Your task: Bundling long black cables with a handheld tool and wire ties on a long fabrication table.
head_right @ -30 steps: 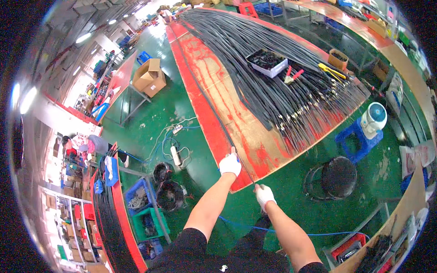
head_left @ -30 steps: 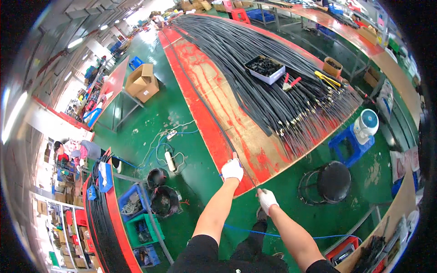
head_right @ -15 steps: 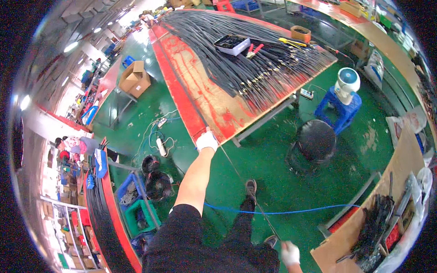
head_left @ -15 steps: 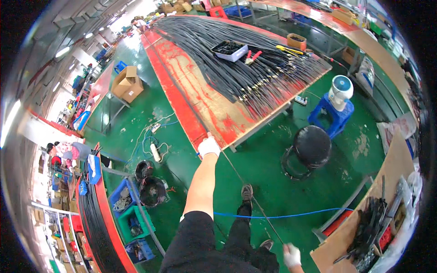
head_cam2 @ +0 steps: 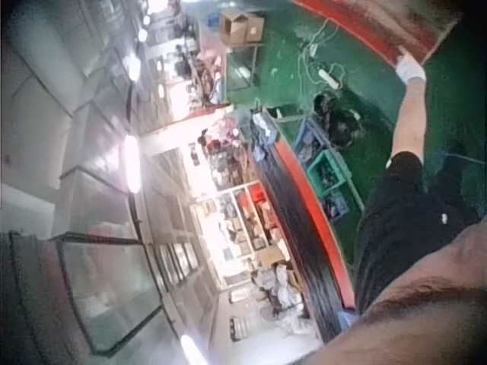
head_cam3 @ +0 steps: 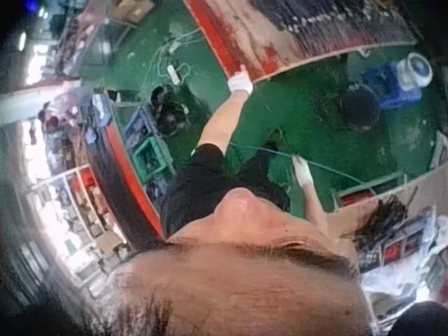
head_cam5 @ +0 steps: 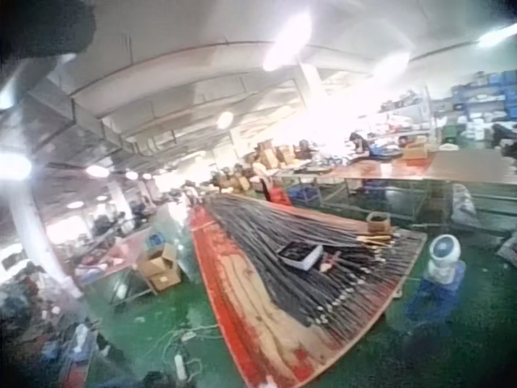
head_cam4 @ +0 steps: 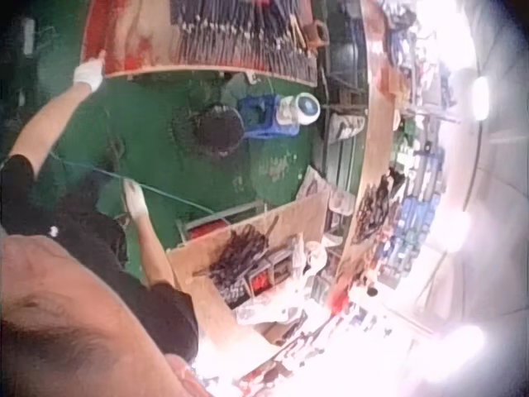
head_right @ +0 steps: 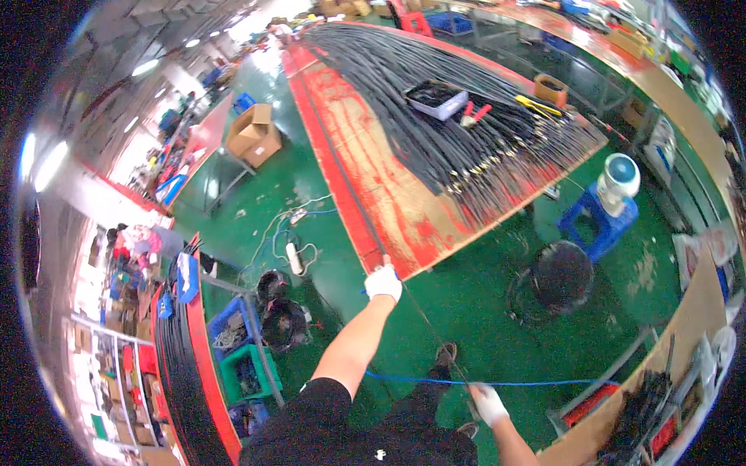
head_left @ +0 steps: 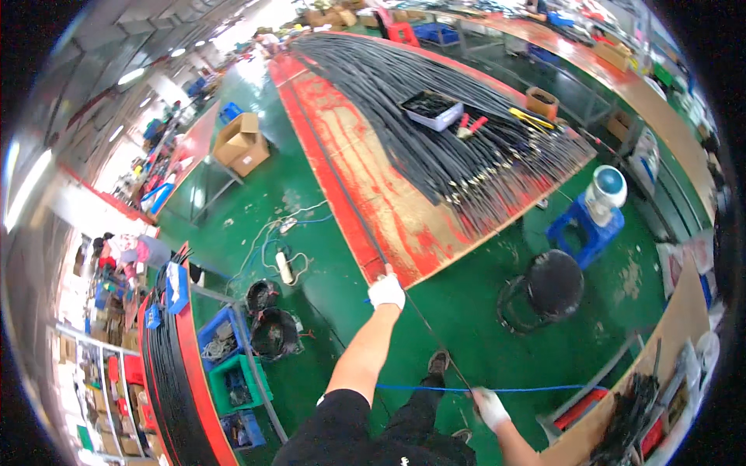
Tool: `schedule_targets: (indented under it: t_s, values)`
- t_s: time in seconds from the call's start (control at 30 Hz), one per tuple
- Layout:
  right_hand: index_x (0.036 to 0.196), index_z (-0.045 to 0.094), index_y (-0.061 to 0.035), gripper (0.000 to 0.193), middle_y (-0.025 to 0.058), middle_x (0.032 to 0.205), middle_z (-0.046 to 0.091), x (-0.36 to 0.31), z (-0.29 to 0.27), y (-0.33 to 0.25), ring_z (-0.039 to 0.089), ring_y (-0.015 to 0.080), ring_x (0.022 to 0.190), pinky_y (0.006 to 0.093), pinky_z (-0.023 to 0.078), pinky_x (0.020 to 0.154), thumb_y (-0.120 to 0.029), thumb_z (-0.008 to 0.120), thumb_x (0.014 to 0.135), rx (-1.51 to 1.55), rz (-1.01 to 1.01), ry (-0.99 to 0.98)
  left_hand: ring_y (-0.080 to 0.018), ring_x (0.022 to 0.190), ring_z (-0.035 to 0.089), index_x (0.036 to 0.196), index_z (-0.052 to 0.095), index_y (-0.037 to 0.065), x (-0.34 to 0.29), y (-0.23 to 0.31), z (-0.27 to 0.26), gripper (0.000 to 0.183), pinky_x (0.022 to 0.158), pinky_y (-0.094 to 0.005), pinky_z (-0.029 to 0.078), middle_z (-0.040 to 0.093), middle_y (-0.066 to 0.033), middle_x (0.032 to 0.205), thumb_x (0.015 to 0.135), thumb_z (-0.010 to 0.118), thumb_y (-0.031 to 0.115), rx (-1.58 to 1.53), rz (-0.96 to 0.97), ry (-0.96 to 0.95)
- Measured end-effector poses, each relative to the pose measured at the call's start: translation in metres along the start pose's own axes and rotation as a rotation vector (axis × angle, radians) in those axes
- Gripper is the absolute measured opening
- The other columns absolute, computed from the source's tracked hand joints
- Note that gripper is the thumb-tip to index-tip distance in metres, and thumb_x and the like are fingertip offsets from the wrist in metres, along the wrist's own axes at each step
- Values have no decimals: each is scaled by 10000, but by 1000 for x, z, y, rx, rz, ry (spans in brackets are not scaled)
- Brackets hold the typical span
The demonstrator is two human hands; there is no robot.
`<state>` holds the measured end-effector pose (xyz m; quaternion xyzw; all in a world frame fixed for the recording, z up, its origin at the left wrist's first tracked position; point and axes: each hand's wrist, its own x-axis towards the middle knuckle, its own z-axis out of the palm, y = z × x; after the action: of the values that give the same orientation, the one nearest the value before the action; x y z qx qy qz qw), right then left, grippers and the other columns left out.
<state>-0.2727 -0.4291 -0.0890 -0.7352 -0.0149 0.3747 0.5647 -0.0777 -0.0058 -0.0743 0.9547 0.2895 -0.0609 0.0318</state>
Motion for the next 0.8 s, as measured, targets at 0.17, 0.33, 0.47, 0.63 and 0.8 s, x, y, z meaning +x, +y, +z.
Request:
schedule_targets:
  t_s: [0.17,0.33,0.47,0.63,0.8]
  values:
    - [940,638,-89,401,-16,698,536,198,84,-129,446,108,561,302,338,500,-446,530,1089,360,283,-192,-351,952,739,1577,434,62,4,1,-8,595,826,-464,585,706,-200,1119,990,468,154,31,36,32]
    - [956,662,-13,366,-6,751,570,177,107,-85,474,119,715,304,411,670,-352,591,1073,285,141,146,-337,927,743,1527,493,59,18,4,-17,541,790,-471,586,718,-197,1054,997,467,164,72,91,126]
    - [903,645,13,411,-26,771,562,58,77,-19,464,119,738,321,407,662,-352,582,1080,218,180,148,-338,921,748,1496,519,62,29,-8,-3,484,787,-472,590,728,-189,1028,1033,445,182,129,99,156]
    - [920,643,18,361,186,755,641,-150,25,132,590,271,669,469,471,664,-315,575,1044,-314,99,245,-344,1015,736,1527,495,76,17,10,-1,501,846,-466,593,721,-195,1117,1061,412,239,82,38,92]
    - [1307,672,-44,373,222,1175,715,-418,-31,234,659,329,1138,420,511,1015,-256,590,1011,-496,675,292,-354,1059,728,1580,437,88,-4,4,0,649,893,-468,589,693,-207,1225,962,566,237,65,33,37]
